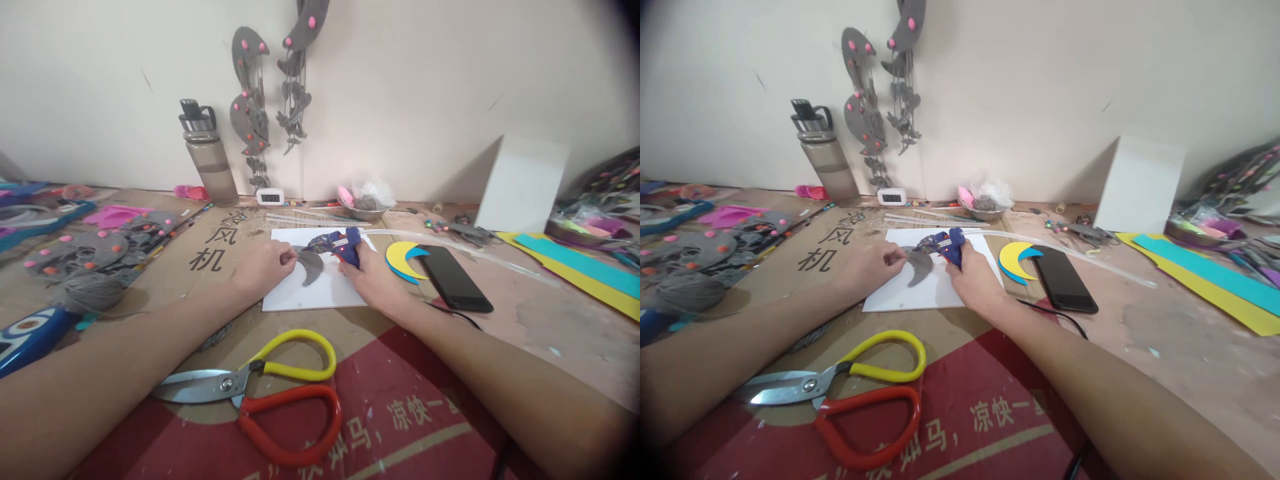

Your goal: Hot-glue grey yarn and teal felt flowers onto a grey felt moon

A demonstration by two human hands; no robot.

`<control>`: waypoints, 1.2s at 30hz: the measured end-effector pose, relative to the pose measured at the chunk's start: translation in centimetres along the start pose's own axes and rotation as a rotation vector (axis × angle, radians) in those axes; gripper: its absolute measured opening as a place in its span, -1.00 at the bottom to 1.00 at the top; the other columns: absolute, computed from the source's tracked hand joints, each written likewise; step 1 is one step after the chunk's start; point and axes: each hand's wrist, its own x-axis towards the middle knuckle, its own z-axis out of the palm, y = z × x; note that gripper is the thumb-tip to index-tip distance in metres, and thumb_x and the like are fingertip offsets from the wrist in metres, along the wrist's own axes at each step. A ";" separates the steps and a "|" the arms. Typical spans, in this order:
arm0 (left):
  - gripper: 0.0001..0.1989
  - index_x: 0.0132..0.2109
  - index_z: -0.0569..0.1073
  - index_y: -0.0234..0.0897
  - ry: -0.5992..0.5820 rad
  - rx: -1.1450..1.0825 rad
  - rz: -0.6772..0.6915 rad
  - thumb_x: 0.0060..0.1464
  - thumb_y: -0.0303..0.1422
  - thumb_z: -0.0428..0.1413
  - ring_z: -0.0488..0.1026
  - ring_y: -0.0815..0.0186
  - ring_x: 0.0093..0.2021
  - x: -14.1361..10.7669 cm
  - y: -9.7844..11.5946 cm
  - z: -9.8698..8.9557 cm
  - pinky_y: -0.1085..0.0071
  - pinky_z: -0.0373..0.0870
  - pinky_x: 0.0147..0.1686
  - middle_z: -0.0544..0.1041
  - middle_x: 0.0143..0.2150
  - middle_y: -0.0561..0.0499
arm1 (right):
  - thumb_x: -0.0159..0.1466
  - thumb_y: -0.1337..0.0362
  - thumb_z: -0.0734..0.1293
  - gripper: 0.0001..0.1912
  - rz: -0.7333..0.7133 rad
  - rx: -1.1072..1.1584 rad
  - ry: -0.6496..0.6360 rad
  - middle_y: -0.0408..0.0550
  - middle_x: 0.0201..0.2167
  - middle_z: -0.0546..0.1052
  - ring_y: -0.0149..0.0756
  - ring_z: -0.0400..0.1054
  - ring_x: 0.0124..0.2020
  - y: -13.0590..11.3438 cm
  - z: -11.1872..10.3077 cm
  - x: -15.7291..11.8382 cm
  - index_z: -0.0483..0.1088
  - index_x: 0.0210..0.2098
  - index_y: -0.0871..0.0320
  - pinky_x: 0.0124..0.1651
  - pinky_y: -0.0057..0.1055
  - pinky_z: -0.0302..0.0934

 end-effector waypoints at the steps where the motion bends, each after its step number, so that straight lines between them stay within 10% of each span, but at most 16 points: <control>1: -0.76 -0.33 0.52 -0.24 0.001 0.004 -0.001 0.03 -0.30 -0.03 0.40 0.31 -0.37 0.0 0.0 0.0 0.42 0.21 -0.43 0.53 -0.38 0.02 | 0.21 0.25 0.20 -0.74 -0.002 0.002 -0.005 0.08 -0.22 0.51 -0.15 0.37 -0.21 0.0 0.0 0.0 0.26 -0.11 0.20 -0.19 -0.34 0.18; 36: -0.77 -0.36 0.51 -0.25 -0.001 0.005 -0.015 0.03 -0.29 -0.02 0.41 0.31 -0.37 0.1 0.0 0.1 0.42 0.24 -0.43 0.54 -0.38 0.01 | 0.21 0.27 0.21 -0.67 0.023 -0.040 -0.020 0.13 -0.16 0.50 -0.10 0.38 -0.14 -0.3 0.0 -0.1 0.24 -0.04 0.23 -0.14 -0.32 0.20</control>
